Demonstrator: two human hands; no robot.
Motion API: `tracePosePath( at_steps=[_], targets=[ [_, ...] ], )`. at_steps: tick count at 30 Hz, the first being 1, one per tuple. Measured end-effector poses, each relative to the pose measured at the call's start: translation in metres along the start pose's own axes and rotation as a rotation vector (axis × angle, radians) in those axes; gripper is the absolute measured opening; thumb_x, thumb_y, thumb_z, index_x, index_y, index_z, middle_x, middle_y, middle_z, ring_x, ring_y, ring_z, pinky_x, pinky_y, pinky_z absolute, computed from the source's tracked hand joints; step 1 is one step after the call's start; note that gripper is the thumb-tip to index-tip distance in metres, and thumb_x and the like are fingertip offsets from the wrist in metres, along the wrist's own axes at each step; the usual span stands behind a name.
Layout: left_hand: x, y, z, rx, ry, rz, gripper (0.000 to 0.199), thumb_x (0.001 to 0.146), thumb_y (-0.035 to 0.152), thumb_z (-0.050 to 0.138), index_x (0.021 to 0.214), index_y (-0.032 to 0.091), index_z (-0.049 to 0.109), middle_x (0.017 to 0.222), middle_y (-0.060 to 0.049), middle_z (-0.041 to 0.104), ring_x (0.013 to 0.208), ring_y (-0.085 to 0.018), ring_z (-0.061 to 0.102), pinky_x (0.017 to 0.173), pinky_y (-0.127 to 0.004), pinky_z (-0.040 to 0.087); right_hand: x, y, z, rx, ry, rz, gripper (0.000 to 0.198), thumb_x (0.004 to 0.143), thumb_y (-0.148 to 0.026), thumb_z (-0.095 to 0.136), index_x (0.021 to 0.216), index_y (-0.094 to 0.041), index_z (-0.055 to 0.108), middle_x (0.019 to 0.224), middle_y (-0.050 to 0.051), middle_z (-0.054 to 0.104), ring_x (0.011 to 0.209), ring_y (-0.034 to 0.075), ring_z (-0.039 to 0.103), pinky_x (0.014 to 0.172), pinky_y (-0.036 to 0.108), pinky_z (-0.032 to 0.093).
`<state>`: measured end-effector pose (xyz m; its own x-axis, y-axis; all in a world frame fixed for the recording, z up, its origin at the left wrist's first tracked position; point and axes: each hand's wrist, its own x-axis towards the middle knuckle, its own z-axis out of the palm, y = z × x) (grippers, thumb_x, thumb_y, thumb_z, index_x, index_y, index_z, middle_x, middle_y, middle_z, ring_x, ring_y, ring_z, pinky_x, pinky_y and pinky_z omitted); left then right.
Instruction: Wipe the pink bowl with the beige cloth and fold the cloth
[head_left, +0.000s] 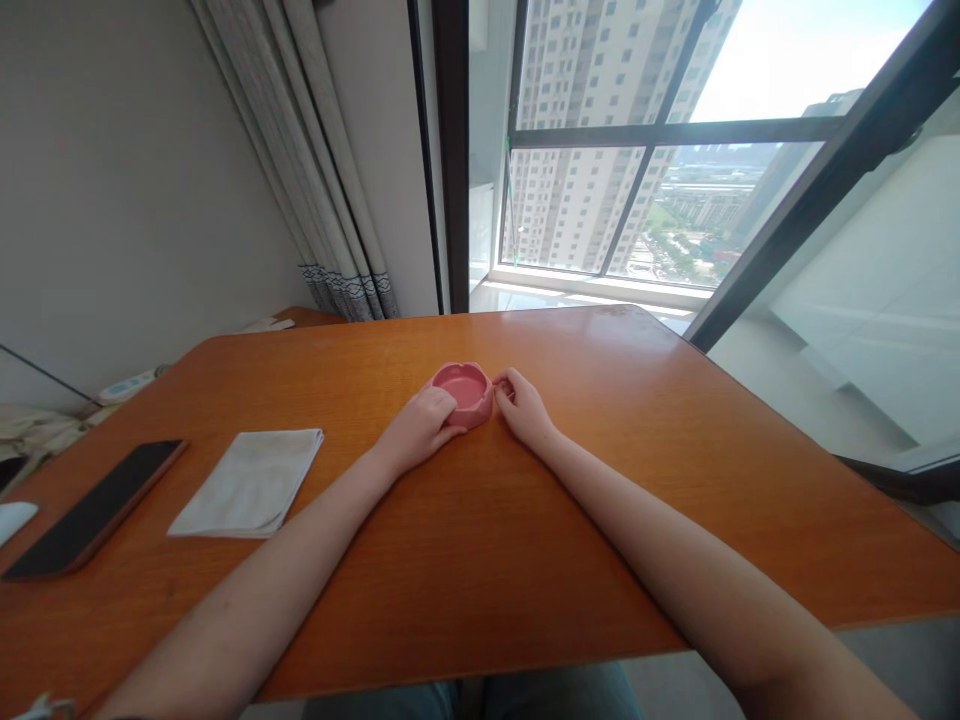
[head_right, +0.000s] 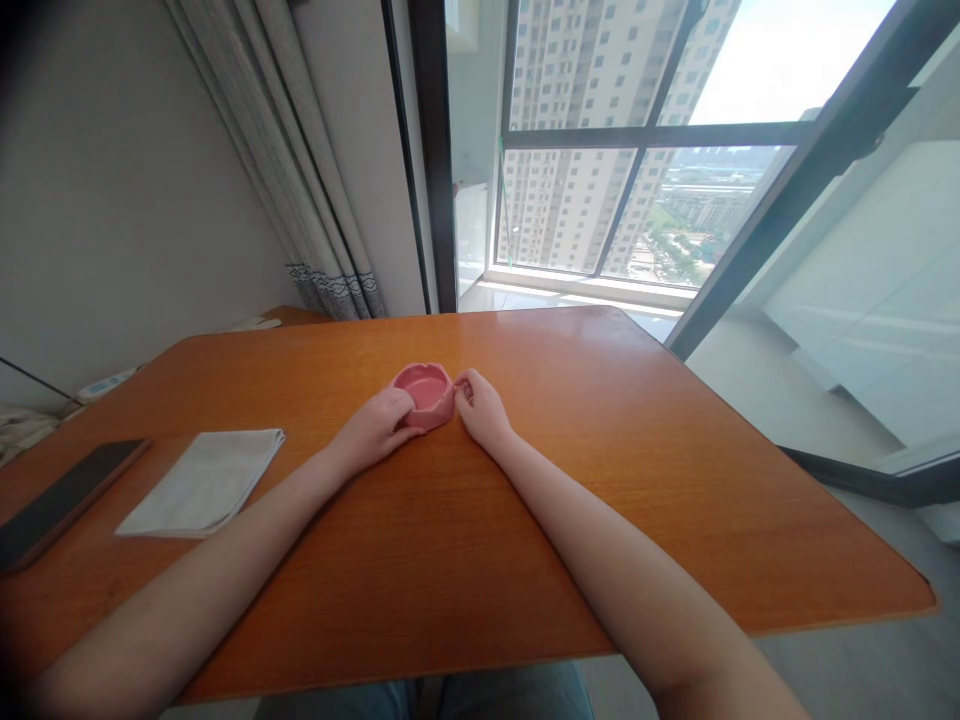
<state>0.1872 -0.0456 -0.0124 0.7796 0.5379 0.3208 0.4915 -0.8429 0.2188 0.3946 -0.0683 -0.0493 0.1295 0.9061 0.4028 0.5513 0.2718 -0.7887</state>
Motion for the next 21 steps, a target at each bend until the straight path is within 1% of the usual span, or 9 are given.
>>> tracePosePath(
  at_steps=[3,6,8,10,12,15,17,19,21],
  targets=[
    [0.002,-0.001,0.002,-0.063,0.0,-0.028,0.023,0.084,0.039,0.053,0.08,0.017,0.052,0.092,-0.009,0.059,0.089,-0.022,0.053,0.084,-0.039,0.044,-0.001,-0.002,-0.001,-0.004,0.004,0.007,0.009,0.079,-0.023,0.043,0.083,-0.02,0.051,0.068,-0.002,0.051,0.062,0.014,0.048,0.061,0.025,0.039],
    [0.0,0.002,0.0,-0.156,0.004,-0.026,0.03,0.082,0.039,0.056,0.102,0.017,0.055,0.11,-0.012,0.06,0.107,-0.025,0.053,0.095,-0.042,0.041,-0.001,-0.003,-0.002,-0.013,-0.009,0.004,0.01,0.078,-0.021,0.043,0.082,-0.02,0.051,0.067,-0.002,0.051,0.062,0.014,0.048,0.061,0.025,0.039],
    [-0.007,0.004,-0.008,-0.189,0.03,-0.037,0.046,0.081,0.04,0.057,0.122,0.02,0.048,0.13,-0.013,0.052,0.124,-0.026,0.043,0.105,-0.046,0.031,-0.002,-0.002,-0.003,-0.021,-0.024,0.001,0.011,0.077,-0.02,0.043,0.083,-0.02,0.052,0.068,-0.002,0.052,0.063,0.014,0.048,0.061,0.025,0.039],
    [-0.023,0.002,-0.023,-0.183,0.096,-0.126,0.053,0.082,0.042,0.054,0.13,0.023,0.041,0.14,-0.011,0.045,0.131,-0.025,0.037,0.109,-0.046,0.026,-0.002,-0.002,-0.003,-0.019,-0.03,0.002,0.012,0.076,-0.019,0.043,0.083,-0.02,0.052,0.069,-0.002,0.053,0.063,0.014,0.049,0.061,0.025,0.039],
    [-0.05,-0.01,-0.042,-0.137,0.203,-0.301,0.043,0.086,0.042,0.047,0.125,0.024,0.046,0.133,-0.008,0.052,0.124,-0.022,0.046,0.106,-0.041,0.033,-0.001,0.0,-0.002,-0.014,-0.022,0.007,0.012,0.075,-0.019,0.043,0.083,-0.02,0.052,0.071,-0.001,0.053,0.063,0.014,0.049,0.061,0.025,0.039],
    [-0.107,-0.041,-0.071,0.059,0.321,-0.667,0.028,0.088,0.037,0.038,0.106,0.024,0.054,0.112,-0.006,0.064,0.104,-0.022,0.06,0.09,-0.036,0.046,-0.001,0.002,-0.001,-0.012,-0.019,0.004,0.013,0.075,-0.019,0.043,0.084,-0.02,0.053,0.07,-0.001,0.053,0.062,0.014,0.049,0.061,0.025,0.039],
    [-0.151,-0.062,-0.084,0.306,0.247,-0.855,0.024,0.086,0.033,0.036,0.098,0.023,0.054,0.106,-0.007,0.065,0.099,-0.026,0.061,0.086,-0.04,0.047,-0.001,0.003,0.0,-0.011,-0.022,0.0,0.013,0.076,-0.02,0.043,0.084,-0.02,0.053,0.069,-0.002,0.052,0.061,0.013,0.048,0.06,0.025,0.039],
    [-0.192,-0.075,-0.09,0.496,0.155,-0.988,0.026,0.084,0.03,0.032,0.097,0.024,0.053,0.11,-0.009,0.064,0.098,-0.03,0.06,0.084,-0.044,0.047,-0.002,0.004,0.0,-0.007,-0.02,-0.004,0.012,0.075,-0.02,0.043,0.084,-0.02,0.052,0.068,-0.002,0.052,0.061,0.013,0.048,0.059,0.024,0.039],
    [-0.222,-0.079,-0.09,0.563,0.039,-1.028,0.03,0.084,0.034,0.031,0.102,0.023,0.052,0.116,-0.011,0.061,0.102,-0.032,0.058,0.086,-0.045,0.045,-0.002,0.005,0.001,0.003,-0.016,-0.011,0.011,0.075,-0.02,0.044,0.083,-0.02,0.052,0.069,-0.003,0.052,0.062,0.013,0.048,0.059,0.024,0.039]
  ],
)
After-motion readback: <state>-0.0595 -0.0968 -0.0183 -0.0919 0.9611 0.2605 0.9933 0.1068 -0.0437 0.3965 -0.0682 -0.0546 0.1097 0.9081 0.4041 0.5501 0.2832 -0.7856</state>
